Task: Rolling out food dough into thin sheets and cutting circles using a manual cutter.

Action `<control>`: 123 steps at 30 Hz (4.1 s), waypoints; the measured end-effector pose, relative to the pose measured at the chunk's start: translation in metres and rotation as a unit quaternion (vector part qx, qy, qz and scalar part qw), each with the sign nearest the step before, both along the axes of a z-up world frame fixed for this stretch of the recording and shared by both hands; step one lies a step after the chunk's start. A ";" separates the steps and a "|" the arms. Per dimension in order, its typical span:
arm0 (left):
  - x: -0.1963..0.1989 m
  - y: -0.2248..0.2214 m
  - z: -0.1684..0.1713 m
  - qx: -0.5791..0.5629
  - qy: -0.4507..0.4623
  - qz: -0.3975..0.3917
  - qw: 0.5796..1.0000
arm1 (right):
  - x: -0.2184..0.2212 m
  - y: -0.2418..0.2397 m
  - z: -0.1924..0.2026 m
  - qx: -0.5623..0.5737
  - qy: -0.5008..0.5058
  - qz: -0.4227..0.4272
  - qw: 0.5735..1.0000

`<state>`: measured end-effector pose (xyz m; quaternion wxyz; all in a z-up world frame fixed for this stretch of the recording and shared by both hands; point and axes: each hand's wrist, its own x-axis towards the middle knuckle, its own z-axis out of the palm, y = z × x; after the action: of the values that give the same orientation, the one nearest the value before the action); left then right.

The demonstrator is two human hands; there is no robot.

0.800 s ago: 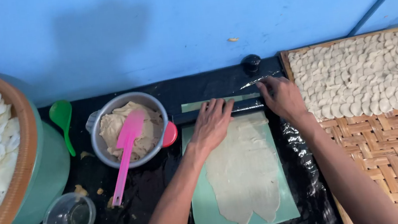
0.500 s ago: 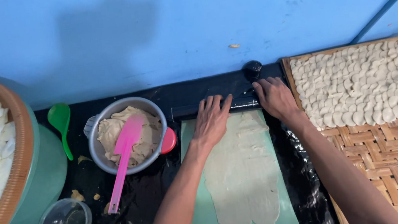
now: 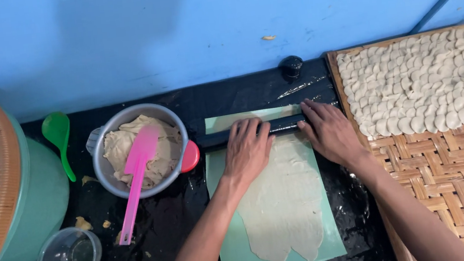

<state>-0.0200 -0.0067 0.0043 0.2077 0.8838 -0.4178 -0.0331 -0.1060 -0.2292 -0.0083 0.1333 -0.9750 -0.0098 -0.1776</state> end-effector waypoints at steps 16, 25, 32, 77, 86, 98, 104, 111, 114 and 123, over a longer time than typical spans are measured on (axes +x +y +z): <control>0.016 -0.021 -0.043 -0.006 -0.106 0.000 0.994 | 0.019 0.000 -0.023 -0.002 0.043 -0.076 0.996; -0.024 -0.001 -0.027 0.012 -0.088 -0.028 0.996 | -0.033 0.032 -0.011 -0.013 0.027 -0.066 0.997; -0.054 0.020 -0.021 0.123 -0.168 -0.049 0.977 | -0.077 0.052 -0.002 -0.031 0.036 -0.044 0.998; -0.053 0.010 -0.038 0.011 -0.079 0.038 0.996 | -0.057 0.042 -0.013 -0.027 0.052 -0.070 0.996; -0.129 0.051 -0.028 0.068 -0.090 -0.021 0.993 | -0.139 0.076 -0.006 -0.042 0.069 -0.054 0.995; -0.053 0.013 -0.043 -0.026 -0.094 0.048 0.994 | -0.056 0.040 -0.007 -0.001 0.056 -0.054 0.997; -0.096 0.031 -0.040 0.035 -0.070 0.004 0.997 | -0.106 0.061 -0.010 -0.036 0.045 -0.054 0.997; -0.125 0.046 -0.033 0.070 -0.054 -0.038 0.995 | -0.144 0.067 -0.005 -0.012 0.100 -0.060 0.993; -0.096 0.032 -0.030 0.045 -0.040 0.009 0.998 | -0.107 0.061 0.008 -0.002 0.062 -0.056 0.996; -0.089 0.023 -0.048 0.019 -0.079 0.037 0.996 | -0.090 0.056 -0.011 -0.021 0.080 -0.084 0.993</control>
<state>-0.1093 0.0166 -0.0436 0.1580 0.9023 -0.3995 0.0361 -0.1956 -0.1736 -0.0193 0.0979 -0.9860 0.0793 -0.1095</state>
